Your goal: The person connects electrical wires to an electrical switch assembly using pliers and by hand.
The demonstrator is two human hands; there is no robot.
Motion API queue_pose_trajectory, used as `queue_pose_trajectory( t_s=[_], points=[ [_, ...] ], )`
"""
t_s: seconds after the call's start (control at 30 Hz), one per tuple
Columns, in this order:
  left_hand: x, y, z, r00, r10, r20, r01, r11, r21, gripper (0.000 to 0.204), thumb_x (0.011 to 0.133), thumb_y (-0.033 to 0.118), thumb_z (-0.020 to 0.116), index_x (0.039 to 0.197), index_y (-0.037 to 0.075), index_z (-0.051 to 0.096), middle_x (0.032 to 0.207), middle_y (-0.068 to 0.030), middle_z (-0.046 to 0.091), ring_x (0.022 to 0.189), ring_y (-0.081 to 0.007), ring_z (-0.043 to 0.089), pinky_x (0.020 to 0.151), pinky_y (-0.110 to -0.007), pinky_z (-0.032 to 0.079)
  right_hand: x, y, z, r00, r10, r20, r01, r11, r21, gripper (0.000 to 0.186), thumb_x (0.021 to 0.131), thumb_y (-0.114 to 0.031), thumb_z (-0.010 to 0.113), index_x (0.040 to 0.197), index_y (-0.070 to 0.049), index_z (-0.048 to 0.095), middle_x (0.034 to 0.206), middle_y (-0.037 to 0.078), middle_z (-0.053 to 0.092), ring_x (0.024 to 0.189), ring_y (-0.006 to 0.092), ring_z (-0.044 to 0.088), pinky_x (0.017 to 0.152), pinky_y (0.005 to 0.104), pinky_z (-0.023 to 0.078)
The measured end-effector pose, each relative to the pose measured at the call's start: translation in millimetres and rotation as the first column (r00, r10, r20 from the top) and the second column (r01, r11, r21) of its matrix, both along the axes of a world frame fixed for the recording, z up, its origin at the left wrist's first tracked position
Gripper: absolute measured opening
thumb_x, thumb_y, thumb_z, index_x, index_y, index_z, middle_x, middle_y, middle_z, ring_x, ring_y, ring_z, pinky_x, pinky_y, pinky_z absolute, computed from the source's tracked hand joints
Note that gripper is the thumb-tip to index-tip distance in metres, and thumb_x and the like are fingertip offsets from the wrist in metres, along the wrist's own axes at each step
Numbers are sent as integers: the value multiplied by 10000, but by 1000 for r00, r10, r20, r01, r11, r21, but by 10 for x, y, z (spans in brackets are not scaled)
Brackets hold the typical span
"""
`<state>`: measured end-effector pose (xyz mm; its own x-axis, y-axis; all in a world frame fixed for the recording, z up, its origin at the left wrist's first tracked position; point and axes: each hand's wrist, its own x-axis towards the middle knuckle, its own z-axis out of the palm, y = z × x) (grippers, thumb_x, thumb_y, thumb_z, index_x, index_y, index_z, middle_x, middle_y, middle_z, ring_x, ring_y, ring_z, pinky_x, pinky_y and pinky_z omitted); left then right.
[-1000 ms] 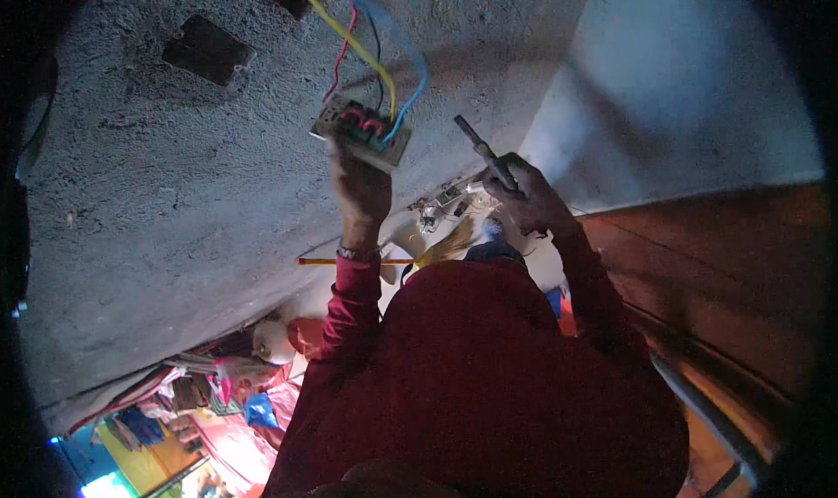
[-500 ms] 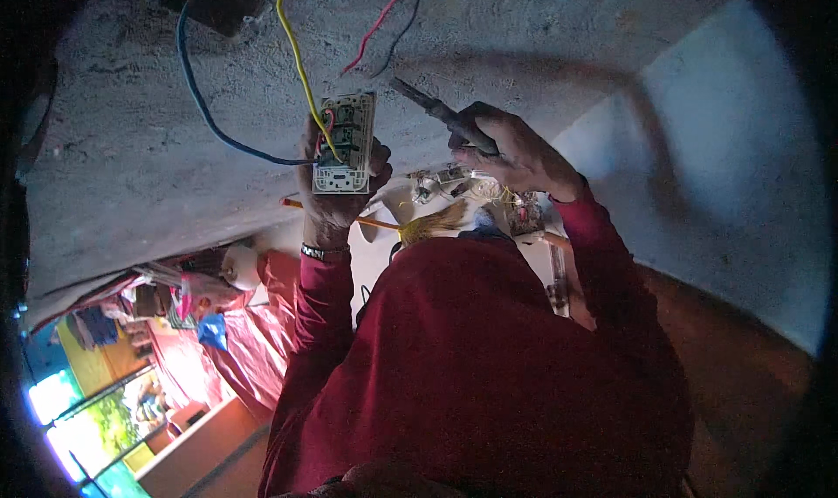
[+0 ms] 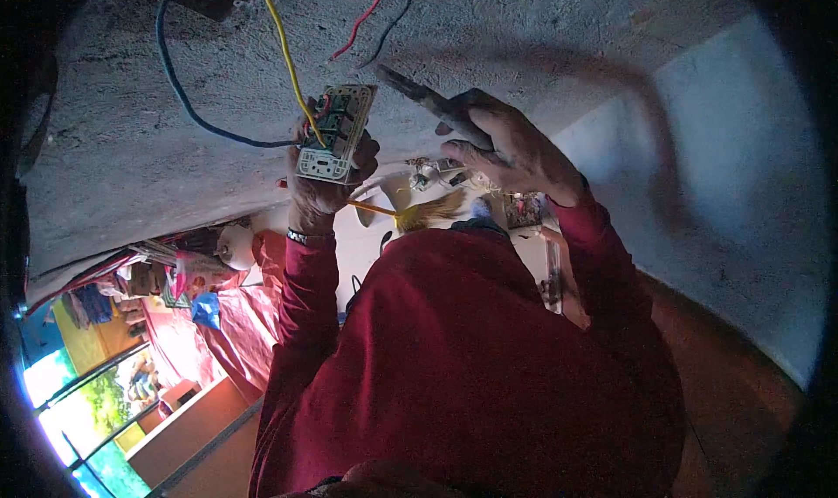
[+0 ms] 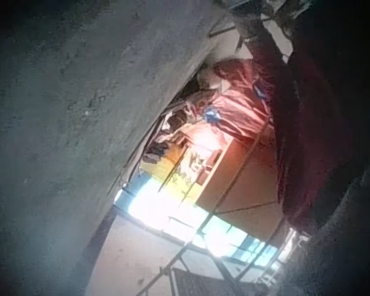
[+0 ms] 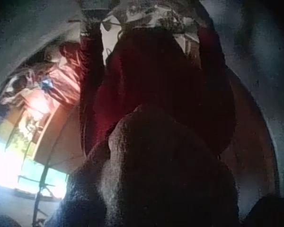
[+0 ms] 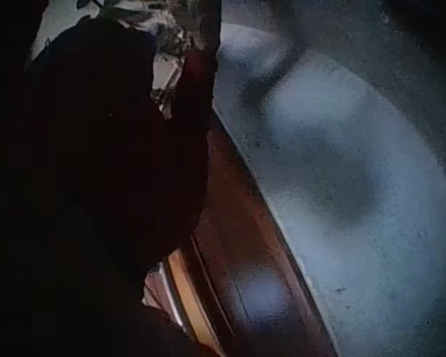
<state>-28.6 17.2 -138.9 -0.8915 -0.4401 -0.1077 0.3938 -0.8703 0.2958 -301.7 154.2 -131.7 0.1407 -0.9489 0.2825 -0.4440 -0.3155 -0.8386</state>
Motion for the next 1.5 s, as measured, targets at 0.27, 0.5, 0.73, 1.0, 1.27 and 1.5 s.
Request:
queue_pose_trajectory(
  t_s=[0.27, 0.5, 0.73, 1.0, 1.27, 1.5],
  points=[
    [35, 3, -22, 1000, 17, 23, -19, 995, 98, 647, 1031, 634, 506, 1311, 70, 654, 1033, -182, 729, 835, -358, 666, 653, -428, 540, -9, -72, 118, 983, -101, -156, 87, 992, -96, 320, 965, -271, 770, 991, 17, 634, 859, 140, 572, 766, 296, 595, 707, 425, 470],
    [11, -81, -61, 994, -97, -52, 100, 993, 68, 688, 1032, 644, 497, 1323, 39, 649, 986, -204, 719, 749, -311, 628, 578, -390, 514, 3, 41, 297, 941, -112, -320, 94, 993, -71, 263, 980, -216, 735, 977, 20, 620, 862, 118, 547, 748, 261, 536, 708, 430, 442],
    [-23, -212, -119, 976, -207, -70, 208, 978, 4, 708, 1024, 660, 499, 1288, 25, 666, 973, -194, 715, 729, -283, 620, 568, -356, 502, -26, 140, 608, 885, -29, -464, 3, 998, -58, 408, 952, -328, 765, 1024, 50, 630, 917, 170, 591, 841, 344, 616, 781, 450, 496],
    [-126, -182, -45, 982, -187, -25, 188, 980, 60, 670, 1014, 650, 528, 1272, 46, 661, 1014, -172, 721, 723, -268, 640, 548, -358, 515, -50, 166, 776, 848, 6, -530, -14, 1000, -11, 419, 934, -315, 774, 1054, 60, 631, 955, 178, 589, 885, 357, 613, 799, 463, 492],
    [-170, -145, 12, 989, -117, 90, 119, 993, -19, 694, 1021, 654, 504, 1263, 22, 653, 921, -166, 663, 702, -261, 600, 548, -359, 509, -125, 164, 764, 812, 39, -582, -20, 999, 38, 481, 987, -415, 705, 1078, 56, 666, 980, 175, 599, 892, 336, 632, 809, 455, 520],
    [-182, -129, 4, 989, -96, 116, 104, 993, -62, 688, 1032, 631, 500, 1287, 6, 632, 932, -163, 627, 757, -246, 545, 583, -355, 499, -121, 188, 813, 783, 31, -621, -27, 1000, 16, 395, 976, -318, 722, 1056, 61, 646, 1005, 188, 609, 933, 358, 623, 823, 467, 504]
  ],
)
